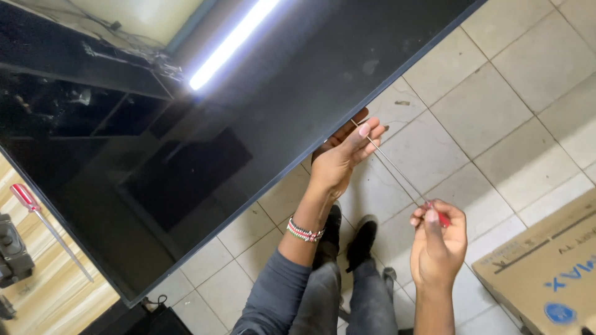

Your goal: Removing the front frame of a television by prying it with a screwdriver along the edges.

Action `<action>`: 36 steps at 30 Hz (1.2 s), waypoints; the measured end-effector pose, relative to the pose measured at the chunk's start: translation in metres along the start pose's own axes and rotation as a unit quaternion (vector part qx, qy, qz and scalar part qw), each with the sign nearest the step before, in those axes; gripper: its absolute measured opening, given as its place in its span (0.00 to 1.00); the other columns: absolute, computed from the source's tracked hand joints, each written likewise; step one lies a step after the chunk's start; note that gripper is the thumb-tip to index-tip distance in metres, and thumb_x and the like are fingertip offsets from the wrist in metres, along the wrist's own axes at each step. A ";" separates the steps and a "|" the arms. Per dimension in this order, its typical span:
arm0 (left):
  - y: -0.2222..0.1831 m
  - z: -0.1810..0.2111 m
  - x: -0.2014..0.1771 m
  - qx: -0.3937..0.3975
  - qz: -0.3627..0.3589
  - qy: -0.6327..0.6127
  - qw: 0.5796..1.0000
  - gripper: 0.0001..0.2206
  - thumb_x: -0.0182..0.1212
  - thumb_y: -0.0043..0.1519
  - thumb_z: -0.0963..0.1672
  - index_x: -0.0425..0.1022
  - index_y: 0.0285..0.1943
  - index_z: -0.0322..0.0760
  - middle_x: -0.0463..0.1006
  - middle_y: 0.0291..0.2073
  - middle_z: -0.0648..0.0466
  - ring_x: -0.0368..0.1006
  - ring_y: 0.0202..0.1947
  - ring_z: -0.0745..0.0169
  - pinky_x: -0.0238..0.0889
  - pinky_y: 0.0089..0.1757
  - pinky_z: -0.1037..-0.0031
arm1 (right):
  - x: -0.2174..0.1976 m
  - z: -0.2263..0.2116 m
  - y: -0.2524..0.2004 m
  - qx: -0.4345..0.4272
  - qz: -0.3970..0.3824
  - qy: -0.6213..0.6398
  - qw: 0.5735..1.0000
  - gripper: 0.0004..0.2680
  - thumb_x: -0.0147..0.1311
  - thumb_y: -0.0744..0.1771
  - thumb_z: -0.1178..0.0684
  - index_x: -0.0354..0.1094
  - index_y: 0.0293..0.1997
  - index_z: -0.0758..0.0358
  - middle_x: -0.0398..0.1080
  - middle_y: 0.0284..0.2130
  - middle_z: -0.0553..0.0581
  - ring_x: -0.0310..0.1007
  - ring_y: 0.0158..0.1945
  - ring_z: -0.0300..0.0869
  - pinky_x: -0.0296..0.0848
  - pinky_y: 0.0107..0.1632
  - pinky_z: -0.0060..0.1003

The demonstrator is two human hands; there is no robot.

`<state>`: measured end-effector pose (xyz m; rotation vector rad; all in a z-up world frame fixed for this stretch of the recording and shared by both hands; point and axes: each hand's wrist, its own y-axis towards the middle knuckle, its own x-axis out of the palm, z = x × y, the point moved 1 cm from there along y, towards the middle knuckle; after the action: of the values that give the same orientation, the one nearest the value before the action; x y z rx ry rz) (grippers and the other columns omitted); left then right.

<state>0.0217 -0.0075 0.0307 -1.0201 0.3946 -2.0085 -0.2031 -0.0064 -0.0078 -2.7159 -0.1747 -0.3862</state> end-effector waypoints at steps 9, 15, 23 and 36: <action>0.007 -0.014 -0.010 0.050 -0.129 -0.052 0.989 0.21 0.55 0.67 0.40 0.65 0.68 0.19 0.71 0.64 0.29 0.71 0.63 0.35 0.71 0.59 0.65 | 0.001 0.000 0.000 0.050 0.063 -0.156 0.984 0.21 0.40 0.73 0.33 0.65 0.40 0.65 0.59 0.15 0.59 0.53 0.14 0.39 0.49 0.17 0.30; 0.019 -0.017 -0.027 0.104 -0.140 -0.111 0.978 0.16 0.52 0.68 0.37 0.68 0.64 0.18 0.70 0.62 0.27 0.67 0.66 0.31 0.65 0.65 0.54 | 0.000 -0.005 -0.001 0.010 -0.033 0.020 0.999 0.09 0.50 0.66 0.61 0.62 0.51 0.60 0.68 0.41 0.62 0.68 0.40 0.46 0.67 0.38 0.37; 0.014 -0.009 -0.022 0.034 -0.138 -0.123 0.982 0.18 0.53 0.65 0.36 0.66 0.64 0.14 0.68 0.66 0.31 0.63 0.70 0.36 0.61 0.68 0.61 | 0.011 -0.004 -0.004 -0.050 0.019 -0.034 0.998 0.10 0.49 0.70 0.54 0.56 0.56 0.57 0.63 0.39 0.55 0.65 0.34 0.40 0.64 0.33 0.34; 0.010 -0.013 -0.017 0.028 -0.117 -0.095 0.988 0.18 0.63 0.59 0.35 0.71 0.59 0.17 0.70 0.64 0.31 0.69 0.65 0.40 0.66 0.64 0.65 | -0.006 0.002 -0.001 -0.038 -0.001 -0.095 0.995 0.10 0.54 0.71 0.50 0.62 0.53 0.62 0.63 0.35 0.56 0.65 0.34 0.40 0.66 0.34 0.32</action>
<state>0.0225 -0.0009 0.0081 -1.2571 0.1188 -2.0900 -0.2087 -0.0056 -0.0108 -2.8260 -0.2177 -0.1364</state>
